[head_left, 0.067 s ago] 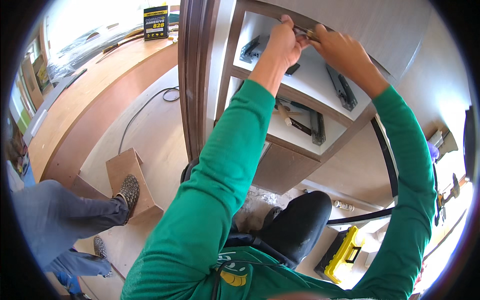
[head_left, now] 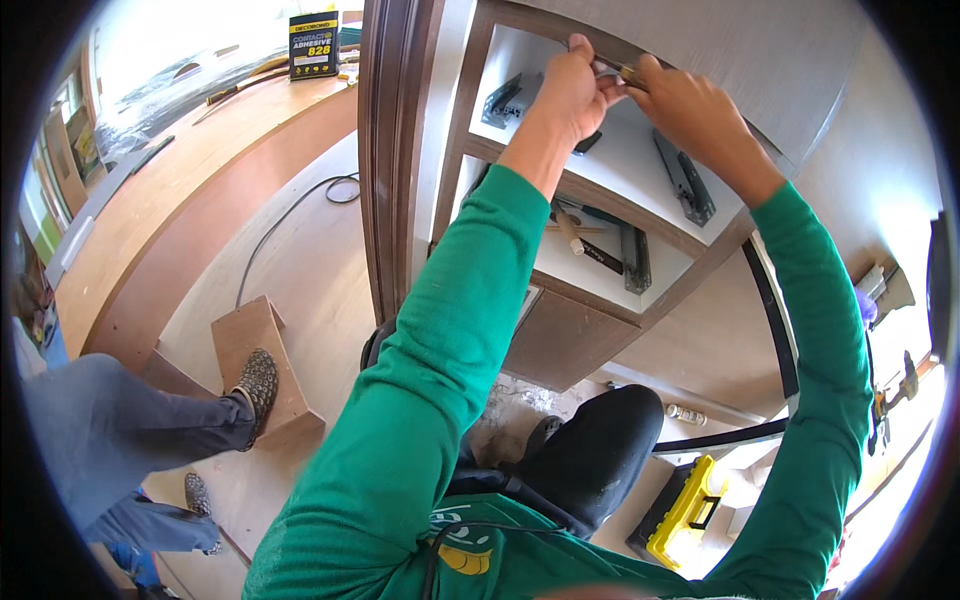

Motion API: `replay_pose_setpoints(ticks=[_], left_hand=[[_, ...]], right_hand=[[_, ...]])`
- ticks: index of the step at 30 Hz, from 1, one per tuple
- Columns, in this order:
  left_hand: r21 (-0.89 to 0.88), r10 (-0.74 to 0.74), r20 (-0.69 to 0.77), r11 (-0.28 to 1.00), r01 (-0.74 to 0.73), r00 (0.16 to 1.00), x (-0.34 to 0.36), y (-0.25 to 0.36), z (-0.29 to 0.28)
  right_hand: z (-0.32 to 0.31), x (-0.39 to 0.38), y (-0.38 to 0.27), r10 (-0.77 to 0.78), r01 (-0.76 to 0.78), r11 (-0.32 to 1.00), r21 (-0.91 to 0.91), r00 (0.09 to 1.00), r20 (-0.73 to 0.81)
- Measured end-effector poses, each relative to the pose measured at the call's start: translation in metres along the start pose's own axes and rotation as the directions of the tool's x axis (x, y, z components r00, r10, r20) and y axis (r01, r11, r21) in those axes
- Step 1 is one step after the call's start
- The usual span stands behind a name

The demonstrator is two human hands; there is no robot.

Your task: The person kneels in front of a wooden cabinet and repeatedly uses a chisel to tap and adjust a curved wooden trim piece along the top edge of the cabinet opening. The person holds the trim with one hand and taps it with the chisel in the other, working along the curve.

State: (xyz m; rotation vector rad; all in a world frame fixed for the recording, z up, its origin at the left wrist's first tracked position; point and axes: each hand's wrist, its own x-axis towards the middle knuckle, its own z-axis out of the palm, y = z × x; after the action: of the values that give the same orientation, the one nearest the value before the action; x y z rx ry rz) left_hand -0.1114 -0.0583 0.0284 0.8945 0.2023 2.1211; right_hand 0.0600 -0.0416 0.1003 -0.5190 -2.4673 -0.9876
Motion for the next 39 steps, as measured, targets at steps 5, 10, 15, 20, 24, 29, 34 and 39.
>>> replay_pose_setpoints(ticks=[5,10,15,20,24,29,34,39], left_hand=[[0.014,-0.013,0.088,1.000,0.012,0.996,-0.007,-0.002,0.007],[0.246,-0.183,0.071,0.956,0.161,0.980,-0.047,0.005,0.020],[0.835,-0.136,0.126,0.549,-0.031,0.983,-0.110,0.031,-0.030],[0.325,0.194,-0.042,0.930,-0.170,0.980,-0.131,0.029,-0.099],[0.391,0.374,-0.191,0.877,-0.279,0.908,-0.133,0.021,-0.141],[0.532,0.399,-0.298,0.823,-0.196,0.867,-0.131,0.016,-0.182],[0.362,0.305,-0.492,0.923,-0.128,0.816,-0.135,0.013,-0.205],[0.426,0.288,-0.402,0.899,-0.101,0.869,-0.149,0.024,-0.201]], right_hand=[[-0.009,-0.013,0.001,0.051,-0.051,0.999,-0.016,0.999,0.009],[-0.017,-0.029,0.010,0.025,-0.026,0.999,-0.018,0.999,-0.028],[-0.013,-0.065,0.029,0.060,-0.052,0.991,0.124,0.996,-0.064],[0.011,-0.102,0.055,0.119,-0.093,0.979,0.181,0.983,-0.139],[0.027,-0.126,0.056,0.145,-0.100,0.971,0.215,0.968,-0.206],[0.054,-0.133,0.039,0.103,-0.031,0.930,0.365,0.978,-0.180],[0.071,-0.135,0.026,0.111,-0.059,0.938,0.342,0.985,-0.134],[0.068,-0.141,0.010,0.079,-0.049,0.968,0.246,0.991,-0.112]])
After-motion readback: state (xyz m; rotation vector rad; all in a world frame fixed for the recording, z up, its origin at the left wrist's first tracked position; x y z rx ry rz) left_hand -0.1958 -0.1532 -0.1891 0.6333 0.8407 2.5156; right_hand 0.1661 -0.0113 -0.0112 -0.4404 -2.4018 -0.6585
